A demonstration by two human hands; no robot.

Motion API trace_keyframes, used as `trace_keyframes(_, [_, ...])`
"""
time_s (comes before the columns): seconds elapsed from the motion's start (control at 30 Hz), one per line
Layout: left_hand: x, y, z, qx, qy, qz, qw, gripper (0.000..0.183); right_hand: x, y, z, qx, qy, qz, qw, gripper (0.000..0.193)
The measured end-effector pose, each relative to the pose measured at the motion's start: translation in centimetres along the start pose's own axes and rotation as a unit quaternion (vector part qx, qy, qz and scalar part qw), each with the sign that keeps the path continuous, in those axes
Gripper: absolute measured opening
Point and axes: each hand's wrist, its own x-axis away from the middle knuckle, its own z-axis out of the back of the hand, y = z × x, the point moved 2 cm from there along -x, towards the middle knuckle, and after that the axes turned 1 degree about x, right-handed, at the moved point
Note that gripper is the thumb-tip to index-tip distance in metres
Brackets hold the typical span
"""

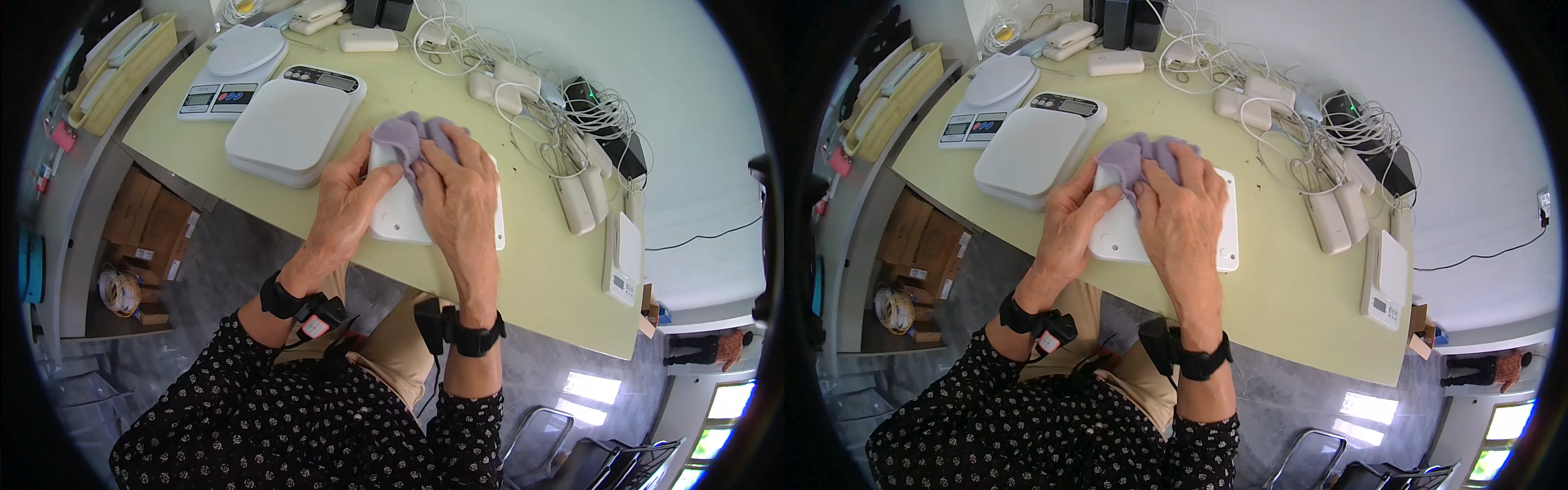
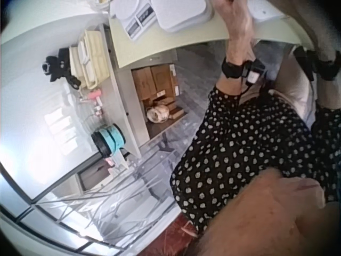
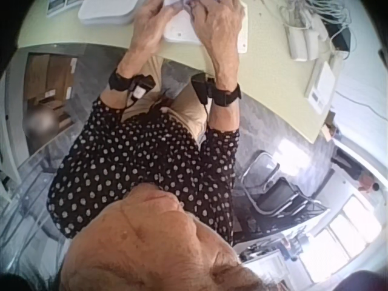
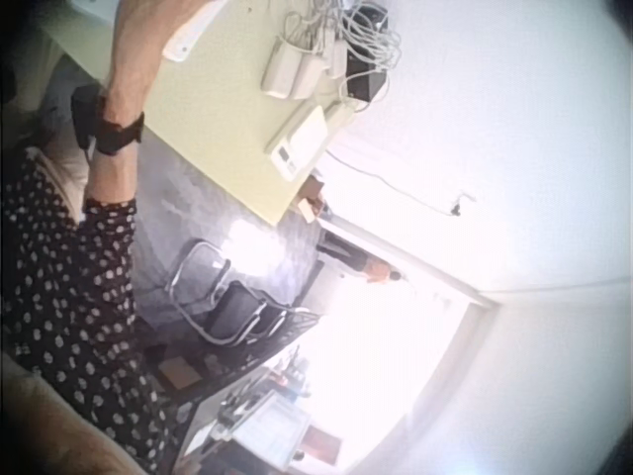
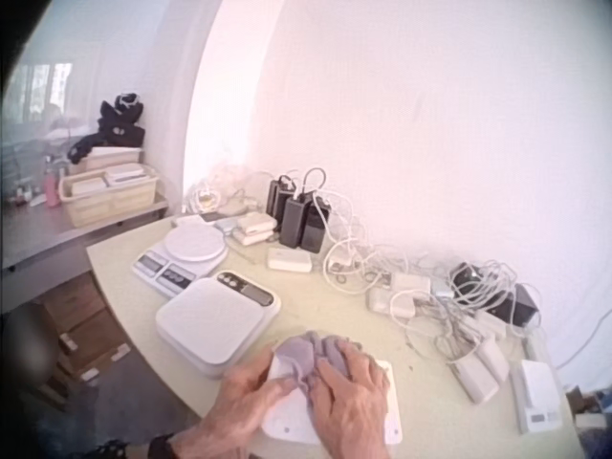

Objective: The person wipes a white digital scale with a purple cloth. They clean the top surface, sides, and bottom of the scale, turning it over to reach all areas. The scale is handled one at a time and remains on the table throughout.

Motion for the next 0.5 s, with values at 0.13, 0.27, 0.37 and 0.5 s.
trace_keyframes(0.13, [0.1,-0.5,0.2,0.036,0.04,0.032,0.998,0.039,0.9,-1.3,-0.1,-0.036,-0.003,0.024,0.999,0.031])
trace_keyframes(0.27, [0.2,-0.3,-0.3,0.072,0.011,-0.021,0.997,0.037,5.2,-2.3,2.7,-0.065,-0.046,0.007,0.997,0.032])
trace_keyframes(0.37, [0.0,-0.2,-0.3,0.026,0.008,-0.017,0.999,0.035,5.4,0.6,4.7,-0.01,-0.045,-0.016,0.999,0.033])
trace_keyframes(0.5, [-0.1,-0.3,-0.2,0.01,-0.024,-0.032,0.999,0.033,2.5,3.7,3.7,0.059,-0.026,-0.07,0.995,0.032])
